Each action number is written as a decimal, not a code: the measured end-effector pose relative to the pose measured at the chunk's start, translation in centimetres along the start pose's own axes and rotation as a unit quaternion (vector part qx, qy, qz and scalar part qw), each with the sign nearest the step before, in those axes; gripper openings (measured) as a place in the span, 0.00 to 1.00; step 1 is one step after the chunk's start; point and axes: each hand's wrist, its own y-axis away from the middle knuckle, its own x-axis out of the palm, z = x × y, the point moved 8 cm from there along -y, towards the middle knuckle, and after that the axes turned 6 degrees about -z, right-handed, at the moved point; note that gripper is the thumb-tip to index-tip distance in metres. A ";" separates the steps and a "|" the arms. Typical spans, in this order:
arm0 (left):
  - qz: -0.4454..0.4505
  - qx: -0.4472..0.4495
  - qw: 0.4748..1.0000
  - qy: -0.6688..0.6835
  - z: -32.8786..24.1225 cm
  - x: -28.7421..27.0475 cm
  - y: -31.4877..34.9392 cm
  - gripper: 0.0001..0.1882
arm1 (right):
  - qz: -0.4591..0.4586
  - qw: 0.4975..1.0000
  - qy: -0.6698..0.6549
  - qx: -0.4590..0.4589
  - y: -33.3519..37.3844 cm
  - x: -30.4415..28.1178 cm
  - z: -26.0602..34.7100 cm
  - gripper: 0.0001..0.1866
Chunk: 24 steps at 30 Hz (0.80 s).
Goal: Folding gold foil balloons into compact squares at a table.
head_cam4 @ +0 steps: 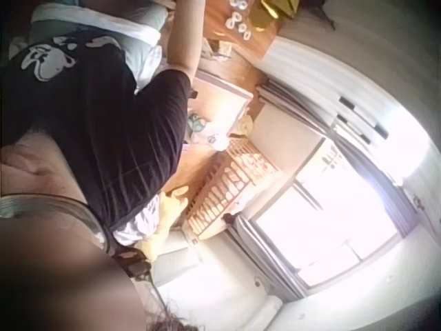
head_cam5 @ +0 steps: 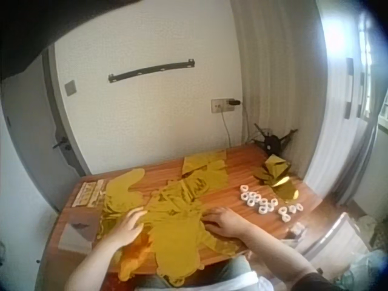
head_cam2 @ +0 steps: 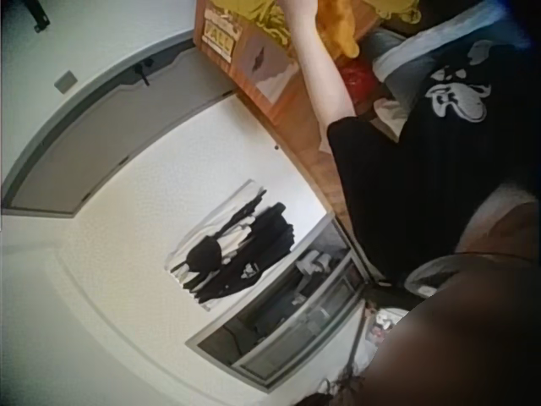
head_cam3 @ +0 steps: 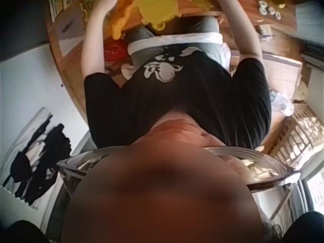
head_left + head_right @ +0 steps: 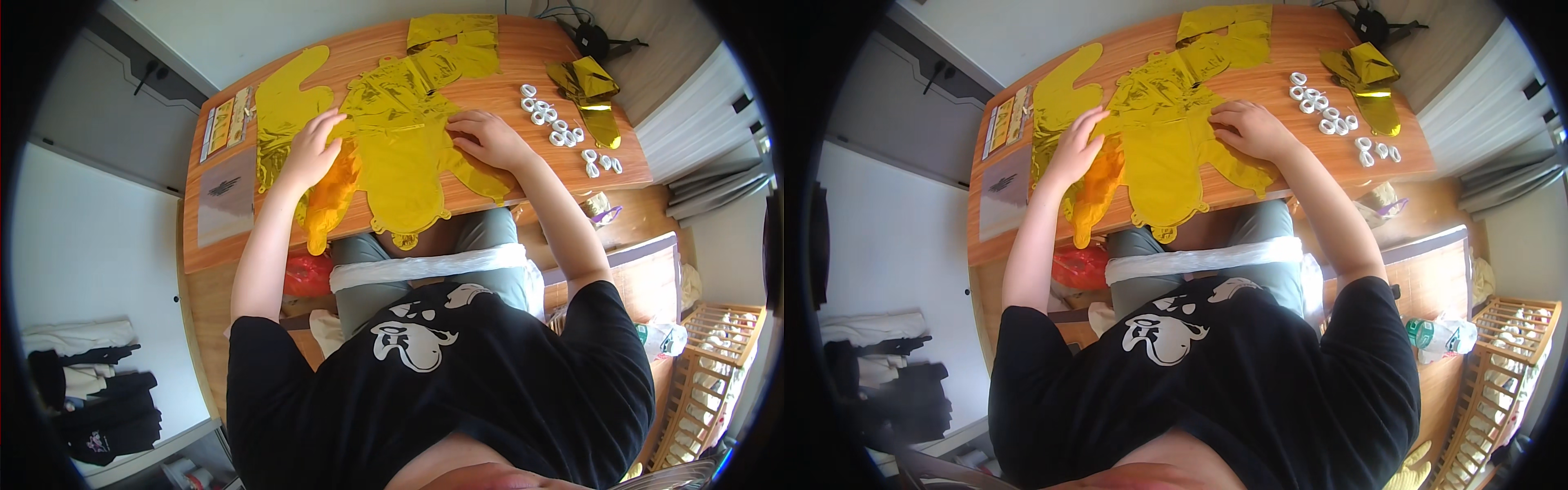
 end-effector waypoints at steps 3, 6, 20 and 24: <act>0.080 -0.047 0.974 -0.205 4.1 1.7 2.9 0.30 | -0.002 1.000 -0.010 0.005 -0.2 0.1 -0.1 0.15; 0.080 -0.065 0.977 -0.188 4.5 2.1 4.0 0.30 | 0.000 1.000 -0.018 0.009 -0.3 -0.1 0.0 0.14; 0.065 -0.065 0.982 -0.167 1.3 2.1 1.7 0.30 | 0.004 1.000 0.016 0.010 0.1 -0.5 0.8 0.13; 0.056 -0.056 0.988 -0.134 1.0 2.9 0.0 0.30 | 0.004 1.000 0.008 0.014 0.0 -0.4 0.8 0.13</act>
